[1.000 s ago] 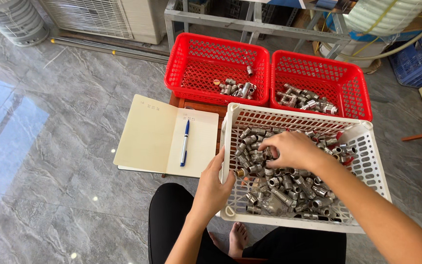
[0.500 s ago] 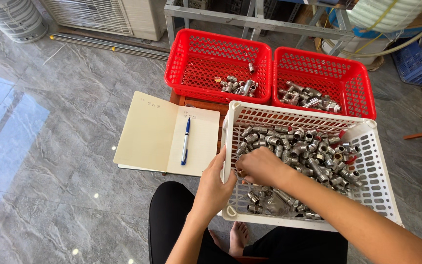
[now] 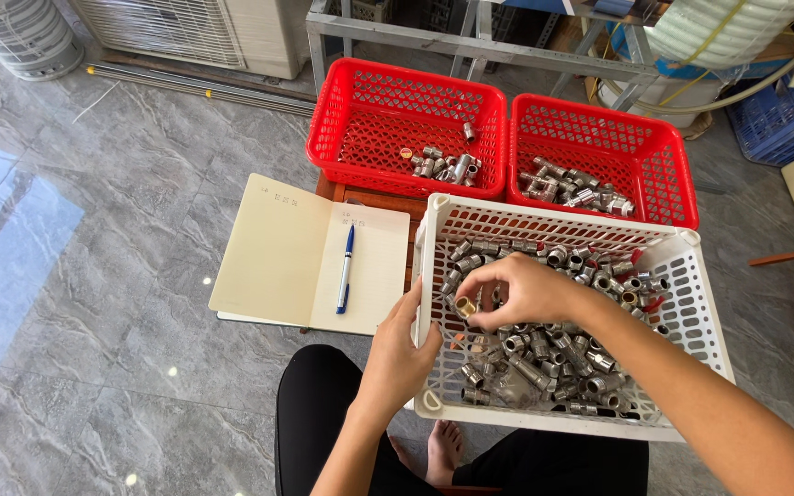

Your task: The person sits on the floor and sorts small metal parts from a white basket into two red baskets. They pick up individual parts, briefly inspect them, and place them into one of the red baskets. The person also writes in a notebook with a pen, likely recording counts or notes about the parts.

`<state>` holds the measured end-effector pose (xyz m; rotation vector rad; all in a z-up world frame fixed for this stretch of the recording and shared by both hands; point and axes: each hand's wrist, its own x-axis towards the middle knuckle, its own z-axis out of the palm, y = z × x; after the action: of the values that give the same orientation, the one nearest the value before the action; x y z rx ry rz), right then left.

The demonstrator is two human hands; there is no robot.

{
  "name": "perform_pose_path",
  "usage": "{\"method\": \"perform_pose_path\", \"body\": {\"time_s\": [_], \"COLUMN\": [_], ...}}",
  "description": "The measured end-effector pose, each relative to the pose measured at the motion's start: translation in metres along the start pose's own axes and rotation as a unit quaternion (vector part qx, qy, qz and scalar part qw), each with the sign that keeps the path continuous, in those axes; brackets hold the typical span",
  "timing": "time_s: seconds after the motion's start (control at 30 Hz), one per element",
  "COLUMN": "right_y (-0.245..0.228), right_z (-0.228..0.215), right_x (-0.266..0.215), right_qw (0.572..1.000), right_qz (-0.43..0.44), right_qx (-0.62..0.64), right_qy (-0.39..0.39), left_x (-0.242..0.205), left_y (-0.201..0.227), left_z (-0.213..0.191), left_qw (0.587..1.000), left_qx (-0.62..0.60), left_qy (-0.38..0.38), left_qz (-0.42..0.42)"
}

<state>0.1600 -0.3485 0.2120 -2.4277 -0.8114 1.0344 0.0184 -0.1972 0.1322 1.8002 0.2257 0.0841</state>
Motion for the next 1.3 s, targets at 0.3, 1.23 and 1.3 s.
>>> {"method": "perform_pose_path", "body": {"time_s": [0.3, 1.23, 1.3], "right_y": [0.013, 0.014, -0.044], "right_z": [-0.046, -0.037, -0.009], "right_x": [0.041, 0.148, 0.112], "right_qw": [0.983, 0.852, 0.826], "right_qz": [-0.021, -0.152, -0.348], "right_qx": [0.126, -0.060, -0.111], "right_qy": [0.129, 0.497, 0.429], "left_x": [0.006, 0.020, 0.019], "left_y": [-0.014, -0.093, -0.082], "left_z": [-0.010, -0.082, -0.082], "left_qw": [0.996, 0.934, 0.920], "left_qx": [0.058, -0.168, -0.253], "left_qy": [0.069, 0.315, 0.298], "left_qz": [-0.009, -0.005, -0.021]}}
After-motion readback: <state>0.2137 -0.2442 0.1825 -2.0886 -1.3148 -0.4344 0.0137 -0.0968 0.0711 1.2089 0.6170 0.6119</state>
